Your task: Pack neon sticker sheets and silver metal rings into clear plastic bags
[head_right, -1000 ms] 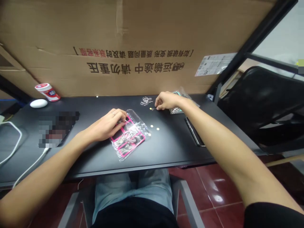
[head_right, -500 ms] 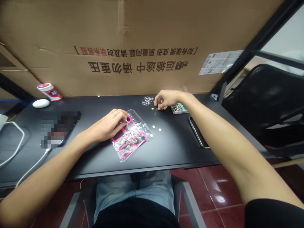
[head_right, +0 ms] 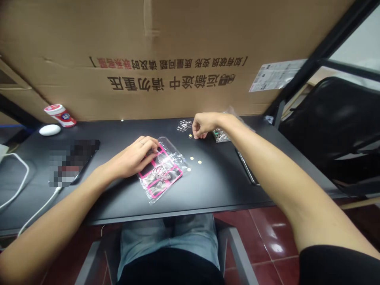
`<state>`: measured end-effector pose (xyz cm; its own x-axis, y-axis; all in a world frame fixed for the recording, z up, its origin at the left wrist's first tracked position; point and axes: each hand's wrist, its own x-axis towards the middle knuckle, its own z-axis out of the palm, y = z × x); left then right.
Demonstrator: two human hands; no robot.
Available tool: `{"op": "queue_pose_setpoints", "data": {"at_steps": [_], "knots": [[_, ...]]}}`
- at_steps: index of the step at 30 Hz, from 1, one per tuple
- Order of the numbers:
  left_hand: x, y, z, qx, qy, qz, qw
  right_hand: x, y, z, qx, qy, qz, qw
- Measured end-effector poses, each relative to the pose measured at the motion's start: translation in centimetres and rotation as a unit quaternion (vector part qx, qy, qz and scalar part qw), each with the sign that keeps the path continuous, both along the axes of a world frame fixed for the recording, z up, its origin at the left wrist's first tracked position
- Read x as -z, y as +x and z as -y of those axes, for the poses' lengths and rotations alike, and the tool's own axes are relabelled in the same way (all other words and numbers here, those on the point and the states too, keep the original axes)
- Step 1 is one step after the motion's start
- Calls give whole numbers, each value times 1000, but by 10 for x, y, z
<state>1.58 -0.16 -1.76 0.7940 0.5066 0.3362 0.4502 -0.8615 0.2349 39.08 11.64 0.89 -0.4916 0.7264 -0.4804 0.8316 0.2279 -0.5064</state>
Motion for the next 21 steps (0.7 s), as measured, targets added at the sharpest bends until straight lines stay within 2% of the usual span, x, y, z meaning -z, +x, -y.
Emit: {"op": "queue_pose_setpoints", "data": {"at_steps": [5,9,17,21], "knots": [[-1,1,1,4,-11,6,1000,-3,-10,11,1,51,78,996],[-1,1,0,2,-13,13,1000,-2,-22,21,-28,128,147,980],[-1,1,0,1,-16,17,1000,10,-27,38,-37,217,168,961],[-3,1,2,3,-15,3,1000,11,-24,47,-30,232,157,959]]}}
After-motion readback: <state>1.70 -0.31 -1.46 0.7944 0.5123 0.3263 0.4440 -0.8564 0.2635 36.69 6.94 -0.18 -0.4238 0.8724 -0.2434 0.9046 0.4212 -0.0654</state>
